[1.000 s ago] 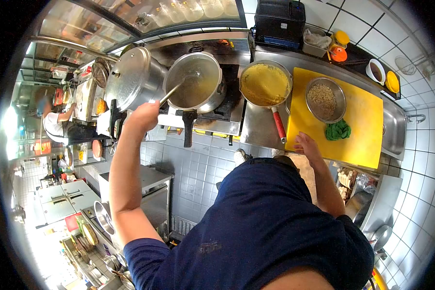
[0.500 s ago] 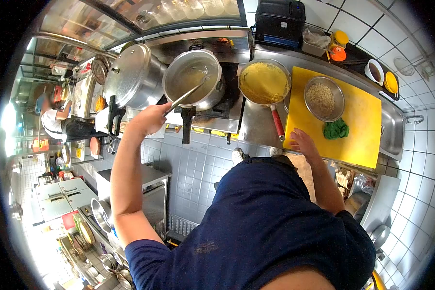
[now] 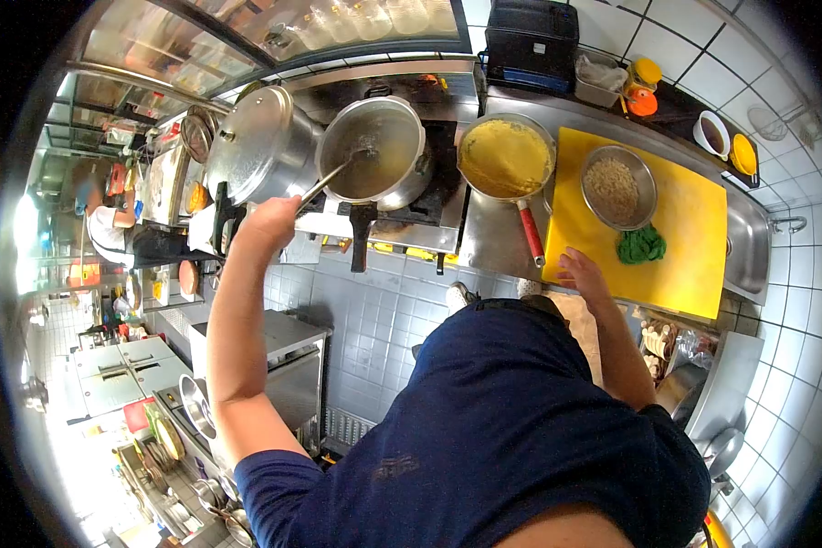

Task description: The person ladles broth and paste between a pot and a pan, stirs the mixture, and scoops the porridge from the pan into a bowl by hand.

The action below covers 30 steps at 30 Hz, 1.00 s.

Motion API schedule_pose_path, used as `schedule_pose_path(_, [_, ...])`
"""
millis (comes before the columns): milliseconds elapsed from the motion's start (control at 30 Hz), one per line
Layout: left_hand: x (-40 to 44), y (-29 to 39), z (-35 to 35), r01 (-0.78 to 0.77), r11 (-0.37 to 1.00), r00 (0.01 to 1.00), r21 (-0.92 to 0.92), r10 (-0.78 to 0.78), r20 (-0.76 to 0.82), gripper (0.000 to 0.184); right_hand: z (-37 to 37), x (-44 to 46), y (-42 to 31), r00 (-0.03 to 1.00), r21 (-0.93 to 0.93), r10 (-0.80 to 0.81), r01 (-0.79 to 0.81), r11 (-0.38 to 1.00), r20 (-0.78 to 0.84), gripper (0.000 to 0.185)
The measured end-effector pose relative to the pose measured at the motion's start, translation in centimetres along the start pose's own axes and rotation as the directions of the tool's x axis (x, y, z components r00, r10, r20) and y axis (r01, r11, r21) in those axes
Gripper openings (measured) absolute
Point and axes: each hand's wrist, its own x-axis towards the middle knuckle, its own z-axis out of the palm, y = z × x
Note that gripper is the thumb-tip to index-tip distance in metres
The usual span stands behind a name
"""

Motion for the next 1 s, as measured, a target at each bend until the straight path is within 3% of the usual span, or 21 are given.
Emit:
schedule_pose_path(100, [1.5, 0.5, 3.6, 0.017, 0.992, 0.993, -0.129, -0.032, -0.115, 0.025, -0.5, 0.0, 0.2, 1.000, -0.031, -0.007, 0.007, 0.999, -0.004, 0.060])
schedule_pose_path(133, [1.3, 0.8, 4.3, -0.035, 0.995, 0.984, -0.090, 0.019, -0.179, 0.022, -0.5, 0.0, 0.3, 1.000, -0.044, -0.009, 0.009, 0.999, -0.005, 0.060])
schedule_pose_path(233, [-0.6, 4.5, 1.0, 0.248, 0.764, 0.968, -0.596, -0.165, 0.192, 0.020, -0.6, -0.1, 0.5, 1.000, -0.048, -0.004, 0.003, 0.999, -0.007, 0.060])
schedule_pose_path(267, [0.2, 3.6, 2.4, 0.217, 0.706, 0.974, -0.674, -0.111, 0.197, 0.036, -0.6, -0.1, 0.4, 1.000, -0.049, -0.009, 0.008, 0.999, -0.008, 0.059])
schedule_pose_path(367, [-0.3, 3.7, 1.8, 0.251, 0.548, 0.964, -0.798, -0.070, 0.255, 0.038, -0.6, -0.3, 0.1, 1.000, -0.043, -0.016, 0.015, 0.999, -0.008, 0.059])
schedule_pose_path(467, [-1.1, 3.3, 1.5, 0.273, 0.288, 0.959, -0.918, -0.008, 0.283, 0.037, -0.4, -0.4, -0.1, 1.000, -0.029, -0.005, 0.005, 1.000, 0.000, 0.059])
schedule_pose_path(667, [-1.7, 4.3, 2.1, 0.278, -0.150, 0.960, -0.949, 0.058, 0.273, 0.043, 0.3, -0.8, -1.3, 1.000, -0.065, 0.025, -0.026, 0.998, -0.004, 0.059])
schedule_pose_path(800, [-1.9, 4.8, 3.8, 0.233, -0.310, 0.971, -0.922, 0.121, 0.205, 0.040, 0.3, -0.5, -1.7, 1.000, -0.067, -0.002, 0.003, 0.998, 0.014, 0.059])
schedule_pose_path(1000, [-4.0, 5.6, 6.4, 0.149, -0.483, 0.989, -0.863, 0.052, 0.142, 0.042, 0.3, 0.6, -1.6, 0.999, -0.099, -0.043, 0.045, 0.994, 0.015, 0.062])
